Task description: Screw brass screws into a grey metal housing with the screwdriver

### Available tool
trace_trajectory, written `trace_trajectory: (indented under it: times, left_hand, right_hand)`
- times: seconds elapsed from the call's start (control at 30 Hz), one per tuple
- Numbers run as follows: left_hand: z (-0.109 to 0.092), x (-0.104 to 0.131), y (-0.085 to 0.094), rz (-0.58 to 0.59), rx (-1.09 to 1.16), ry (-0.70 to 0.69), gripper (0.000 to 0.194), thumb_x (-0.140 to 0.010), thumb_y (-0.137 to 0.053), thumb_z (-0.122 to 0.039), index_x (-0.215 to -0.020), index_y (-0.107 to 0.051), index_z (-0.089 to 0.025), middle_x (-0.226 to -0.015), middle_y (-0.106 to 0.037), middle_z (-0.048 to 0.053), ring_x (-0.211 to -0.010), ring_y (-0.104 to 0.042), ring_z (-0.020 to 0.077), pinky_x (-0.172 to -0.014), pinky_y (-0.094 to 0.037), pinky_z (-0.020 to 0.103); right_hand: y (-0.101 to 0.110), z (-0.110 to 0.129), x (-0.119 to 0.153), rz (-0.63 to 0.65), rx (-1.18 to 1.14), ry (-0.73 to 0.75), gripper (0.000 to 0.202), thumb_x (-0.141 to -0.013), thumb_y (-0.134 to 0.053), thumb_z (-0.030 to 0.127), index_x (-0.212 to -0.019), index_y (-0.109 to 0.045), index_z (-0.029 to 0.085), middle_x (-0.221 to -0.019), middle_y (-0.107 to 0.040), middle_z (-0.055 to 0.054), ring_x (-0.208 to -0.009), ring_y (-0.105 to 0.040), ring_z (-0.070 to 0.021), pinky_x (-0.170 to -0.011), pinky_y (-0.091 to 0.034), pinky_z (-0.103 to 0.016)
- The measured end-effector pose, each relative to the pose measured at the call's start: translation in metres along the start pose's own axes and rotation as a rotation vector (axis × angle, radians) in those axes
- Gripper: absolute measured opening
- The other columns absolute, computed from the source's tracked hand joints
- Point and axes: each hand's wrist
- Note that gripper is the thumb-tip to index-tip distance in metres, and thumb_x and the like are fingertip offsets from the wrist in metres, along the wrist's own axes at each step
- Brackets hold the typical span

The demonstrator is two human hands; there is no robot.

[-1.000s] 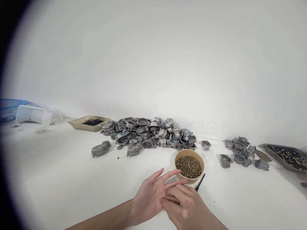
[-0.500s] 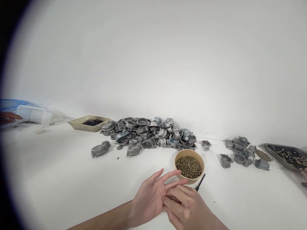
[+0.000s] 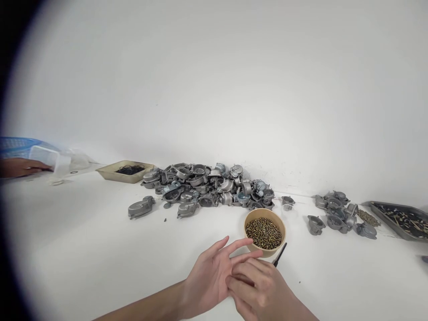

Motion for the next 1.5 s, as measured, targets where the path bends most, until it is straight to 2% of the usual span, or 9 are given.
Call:
trace_trajectory:
  times: [0.13, 0.37, 0.7, 0.87, 1.13, 1.37, 1.5]
  left_hand:
    - [0.003, -0.001, 0.001, -0.020, -0.029, -0.011, 0.060, -0.100, -0.043, -0.059, -0.141, -0.052, -0.017, -0.150, -0.050, 0.018, -0.134, -0.052, 0.0330, -0.103, -0.039, 0.039]
    - [0.008, -0.003, 0.005, -0.072, -0.083, -0.063, 0.057, -0.095, -0.053, -0.059, -0.136, -0.054, -0.020, -0.152, -0.048, 0.014, -0.139, -0.044, 0.0334, -0.101, -0.039, 0.038]
    - [0.012, -0.006, 0.005, -0.088, -0.030, -0.094, 0.047, -0.098, -0.052, -0.052, -0.131, -0.057, -0.019, -0.144, -0.055, 0.015, -0.139, -0.046, 0.0319, -0.114, -0.032, 0.040]
    - [0.012, -0.006, 0.003, -0.094, -0.030, -0.098, 0.045, -0.098, -0.052, -0.050, -0.129, -0.059, -0.018, -0.141, -0.057, 0.014, -0.139, -0.047, 0.0315, -0.117, -0.030, 0.041]
    - [0.012, -0.004, 0.000, -0.070, -0.063, -0.078, 0.045, -0.099, -0.050, -0.051, -0.129, -0.060, -0.018, -0.139, -0.059, 0.014, -0.139, -0.047, 0.0304, -0.118, -0.029, 0.039]
    - [0.009, -0.001, -0.008, -0.060, -0.088, -0.029, 0.050, -0.101, -0.047, -0.054, -0.138, -0.054, -0.021, -0.149, -0.051, 0.012, -0.142, -0.043, 0.0322, -0.111, -0.037, 0.040]
    - [0.010, 0.000, -0.009, -0.040, -0.086, -0.031, 0.051, -0.101, -0.047, -0.054, -0.139, -0.053, -0.021, -0.146, -0.053, 0.012, -0.143, -0.043, 0.0310, -0.114, -0.033, 0.040]
  right_hand:
    - [-0.001, 0.000, 0.000, -0.020, 0.004, -0.024, 0.028, -0.095, -0.045, 0.003, -0.106, -0.067, 0.015, -0.094, -0.066, -0.009, -0.074, -0.059, -0.0215, -0.060, -0.049, -0.033]
    - [-0.010, -0.004, 0.004, -0.059, 0.021, -0.085, 0.020, -0.101, -0.048, 0.007, -0.105, -0.066, 0.015, -0.096, -0.068, -0.008, -0.081, -0.059, -0.0239, -0.070, -0.050, -0.038]
    - [-0.017, -0.001, 0.003, -0.113, 0.043, -0.121, 0.019, -0.100, -0.048, 0.006, -0.101, -0.064, 0.015, -0.091, -0.067, -0.008, -0.080, -0.058, -0.0231, -0.073, -0.049, -0.039]
    - [-0.018, -0.002, 0.002, -0.113, 0.099, -0.096, 0.021, -0.099, -0.045, 0.005, -0.098, -0.063, 0.014, -0.089, -0.067, -0.008, -0.078, -0.058, -0.0230, -0.072, -0.049, -0.039]
    - [-0.023, 0.003, -0.002, -0.140, 0.331, 0.007, 0.020, -0.098, -0.046, 0.003, -0.093, -0.063, 0.011, -0.079, -0.063, -0.008, -0.070, -0.057, -0.0223, -0.061, -0.045, -0.034]
    - [-0.027, 0.001, -0.001, -0.160, 0.380, 0.013, 0.020, -0.091, -0.046, 0.001, -0.086, -0.061, 0.013, -0.075, -0.059, -0.006, -0.069, -0.056, -0.0219, -0.062, -0.043, -0.034]
    - [-0.026, 0.001, -0.001, -0.146, 0.366, 0.011, 0.020, -0.087, -0.045, 0.000, -0.087, -0.060, 0.014, -0.076, -0.060, -0.006, -0.069, -0.056, -0.0221, -0.062, -0.042, -0.035]
Point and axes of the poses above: each hand's wrist, its own x-axis away from the middle knuckle, its own y-axis out of the back of the hand, z = x × y
